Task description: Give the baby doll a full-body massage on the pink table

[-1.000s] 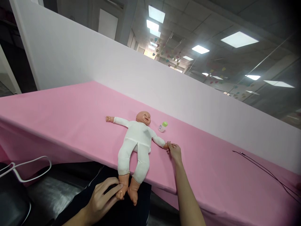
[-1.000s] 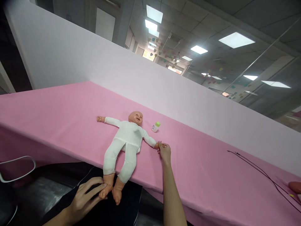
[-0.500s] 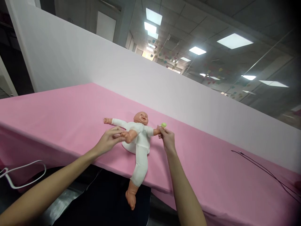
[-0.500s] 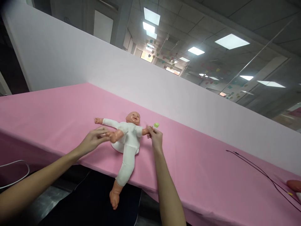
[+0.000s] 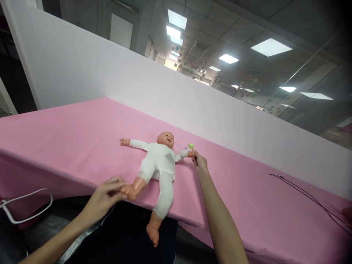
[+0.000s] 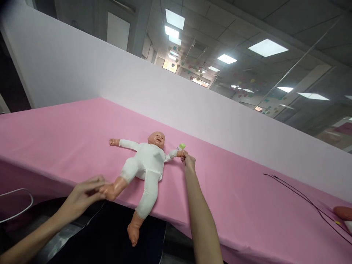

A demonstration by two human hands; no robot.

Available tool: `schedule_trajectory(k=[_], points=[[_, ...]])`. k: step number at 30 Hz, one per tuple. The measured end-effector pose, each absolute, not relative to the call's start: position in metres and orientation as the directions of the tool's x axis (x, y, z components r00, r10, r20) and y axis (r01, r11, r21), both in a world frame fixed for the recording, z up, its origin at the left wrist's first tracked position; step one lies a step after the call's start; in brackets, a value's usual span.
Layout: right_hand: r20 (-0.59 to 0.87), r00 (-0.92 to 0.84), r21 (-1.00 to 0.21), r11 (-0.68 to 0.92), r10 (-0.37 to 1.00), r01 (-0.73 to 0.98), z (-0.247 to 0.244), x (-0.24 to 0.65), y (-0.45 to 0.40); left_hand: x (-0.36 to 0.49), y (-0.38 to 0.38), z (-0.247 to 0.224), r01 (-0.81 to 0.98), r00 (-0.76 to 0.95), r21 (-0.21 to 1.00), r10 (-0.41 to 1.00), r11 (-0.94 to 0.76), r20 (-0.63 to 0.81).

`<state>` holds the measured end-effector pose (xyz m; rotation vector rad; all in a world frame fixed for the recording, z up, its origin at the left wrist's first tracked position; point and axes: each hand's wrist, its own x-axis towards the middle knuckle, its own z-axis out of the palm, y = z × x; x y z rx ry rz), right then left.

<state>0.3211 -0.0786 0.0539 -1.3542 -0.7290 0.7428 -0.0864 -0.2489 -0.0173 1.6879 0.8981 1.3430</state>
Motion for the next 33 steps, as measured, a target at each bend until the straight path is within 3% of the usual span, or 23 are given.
schedule_trajectory(k=[4, 8, 12, 14, 18, 20, 23, 27, 30, 33], points=[[-0.041, 0.637, -0.995, 0.027, 0.770, -0.097, 0.036, 0.330, -0.087, -0.098, -0.294, -0.057, 0.063, 0.172, 0.955, 0.946, -0.288, 0.274], [0.024, 0.566, -0.990, 0.099, 0.824, -0.102, 0.057, 0.315, -0.096, -0.085, -0.277, -0.040, 0.041, 0.167, 0.959, 0.949, -0.279, 0.269], [0.276, 0.172, -0.943, 0.231, 0.946, 0.241, 0.080, 0.275, -0.115, -0.051, -0.213, 0.007, -0.037, 0.067, 0.924, 0.922, -0.380, 0.381], [0.308, -0.024, -0.859, 0.289, 0.951, 0.423, 0.079, 0.251, -0.127, -0.029, -0.178, 0.023, -0.075, 0.047, 0.914, 0.914, -0.399, 0.403], [0.327, -0.132, -0.743, 0.340, 0.936, 0.576, 0.071, 0.228, -0.134, 0.000, -0.139, 0.032, -0.169, 0.109, 0.923, 0.925, -0.345, 0.365], [0.334, -0.078, -0.768, 0.319, 0.939, 0.556, 0.072, 0.239, -0.124, -0.003, -0.147, 0.028, -0.151, 0.113, 0.921, 0.920, -0.358, 0.376], [0.324, 0.190, -0.900, 0.240, 0.927, 0.365, 0.075, 0.277, -0.101, -0.027, -0.189, 0.011, -0.063, 0.090, 0.924, 0.920, -0.377, 0.381], [0.104, 0.524, -0.995, 0.089, 0.845, 0.054, 0.052, 0.325, -0.093, -0.067, -0.266, -0.030, 0.072, 0.136, 0.940, 0.937, -0.333, 0.322], [0.025, 0.585, -1.000, 0.029, 0.811, 0.002, 0.029, 0.337, -0.103, -0.081, -0.300, -0.055, 0.090, 0.157, 0.948, 0.944, -0.306, 0.290], [0.029, 0.575, -0.999, 0.050, 0.818, -0.020, 0.032, 0.332, -0.111, -0.078, -0.294, -0.051, 0.083, 0.132, 0.957, 0.955, -0.277, 0.265]])
